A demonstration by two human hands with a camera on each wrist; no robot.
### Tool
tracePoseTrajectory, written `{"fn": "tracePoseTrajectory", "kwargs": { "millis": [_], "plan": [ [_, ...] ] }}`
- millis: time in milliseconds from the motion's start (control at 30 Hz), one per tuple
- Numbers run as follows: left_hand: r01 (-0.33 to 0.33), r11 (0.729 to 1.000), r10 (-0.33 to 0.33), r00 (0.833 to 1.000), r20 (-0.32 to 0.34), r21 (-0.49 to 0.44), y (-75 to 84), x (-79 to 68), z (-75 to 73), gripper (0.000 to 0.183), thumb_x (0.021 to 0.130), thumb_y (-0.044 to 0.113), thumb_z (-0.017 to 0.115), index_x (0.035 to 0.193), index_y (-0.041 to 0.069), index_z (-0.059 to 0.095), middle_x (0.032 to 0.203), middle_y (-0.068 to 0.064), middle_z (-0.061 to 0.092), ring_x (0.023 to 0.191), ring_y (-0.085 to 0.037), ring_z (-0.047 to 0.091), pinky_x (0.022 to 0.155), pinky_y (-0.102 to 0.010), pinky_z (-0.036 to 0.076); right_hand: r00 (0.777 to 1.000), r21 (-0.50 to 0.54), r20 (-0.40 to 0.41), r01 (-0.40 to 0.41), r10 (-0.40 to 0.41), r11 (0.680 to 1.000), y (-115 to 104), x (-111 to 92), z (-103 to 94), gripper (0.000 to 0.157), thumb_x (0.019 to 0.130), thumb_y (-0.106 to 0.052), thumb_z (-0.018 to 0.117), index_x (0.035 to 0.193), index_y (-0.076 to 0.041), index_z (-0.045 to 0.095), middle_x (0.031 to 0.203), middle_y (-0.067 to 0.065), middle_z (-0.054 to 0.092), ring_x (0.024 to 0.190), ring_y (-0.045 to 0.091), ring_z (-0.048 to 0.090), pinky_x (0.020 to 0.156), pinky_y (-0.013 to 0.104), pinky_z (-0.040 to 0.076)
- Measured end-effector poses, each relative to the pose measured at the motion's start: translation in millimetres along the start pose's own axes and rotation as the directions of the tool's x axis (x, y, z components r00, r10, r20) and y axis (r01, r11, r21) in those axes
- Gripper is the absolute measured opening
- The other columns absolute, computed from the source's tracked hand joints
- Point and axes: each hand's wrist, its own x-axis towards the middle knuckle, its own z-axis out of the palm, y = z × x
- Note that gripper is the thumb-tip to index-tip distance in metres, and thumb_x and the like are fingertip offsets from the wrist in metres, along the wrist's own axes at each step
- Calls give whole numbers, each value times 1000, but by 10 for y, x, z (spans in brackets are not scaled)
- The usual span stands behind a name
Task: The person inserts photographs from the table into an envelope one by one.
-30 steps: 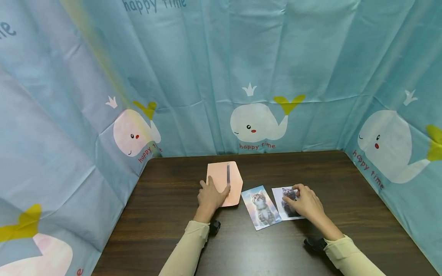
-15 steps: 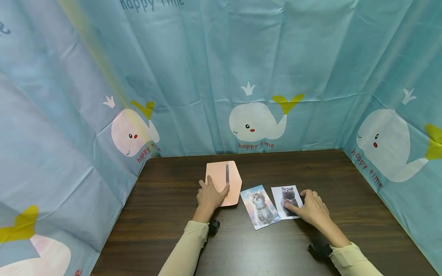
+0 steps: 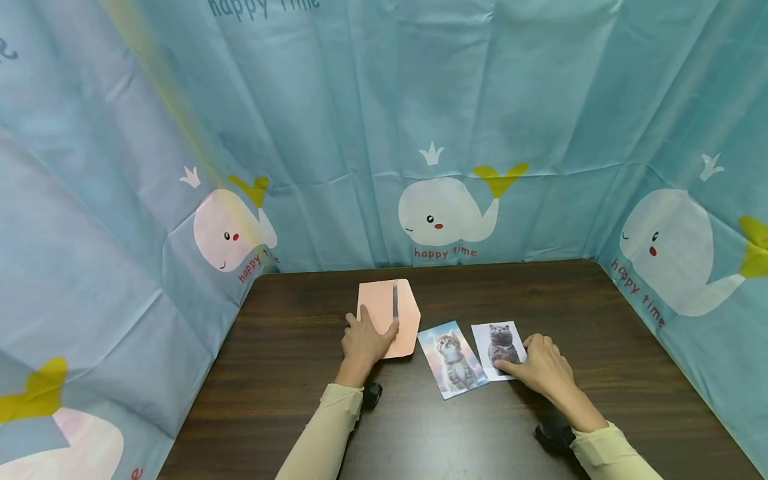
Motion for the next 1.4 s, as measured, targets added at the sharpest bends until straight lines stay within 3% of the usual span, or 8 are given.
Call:
{"fn": "tracePoseTrajectory", "kwargs": {
  "millis": [433, 600, 900, 1200, 1400],
  "plan": [
    [4, 1000, -4, 1000, 0, -15, -11, -15, 21, 106, 92, 73, 67, 163, 0, 38, 140, -36, 46, 99, -52, 66, 80, -60, 59, 1000, -6, 9, -14, 14, 1000, 11, -3, 23, 91, 77, -65, 89, 119, 10, 58, 111, 29, 58, 103, 46, 60, 81, 64, 50],
    [-1, 1000, 1, 1000, -4, -8, -12, -9, 20, 106, 92, 73, 66, 163, 0, 39, 142, -37, 45, 102, -53, 66, 81, -60, 59, 1000, 28, -7, -27, 28, 999, 9, 4, 35, 88, 75, -63, 92, 116, 5, 52, 109, 25, 57, 99, 42, 60, 77, 60, 51],
    [-2, 1000, 2, 1000, -3, -5, -7, -21, 8, 106, 92, 74, 65, 164, 0, 39, 144, -37, 45, 105, -54, 66, 83, -60, 59, 999, 52, 26, -46, 44, 998, -6, -9, -28, 75, 85, -49, 90, 119, -6, 38, 76, 10, 59, 69, 27, 58, 56, 42, 40],
    [-7, 1000, 7, 1000, -6, -3, -3, -5, -8, 106, 92, 74, 65, 163, -1, 39, 141, -37, 46, 102, -52, 67, 82, -59, 59, 998, 124, 6, 66, -68, 990, 78, 40, -133, 46, 97, -23, 77, 126, 4, 53, 89, 6, 62, 69, 20, 57, 60, 40, 43],
    [-3, 1000, 3, 1000, -3, -5, 3, -5, -6, 106, 93, 74, 65, 163, 0, 39, 140, -36, 46, 102, -52, 66, 82, -59, 59, 988, 217, -24, 156, -155, 963, 84, 123, -210, 37, 99, -9, 72, 126, 10, 56, 79, 5, 62, 65, 18, 53, 63, 38, 42]
  ]
}}
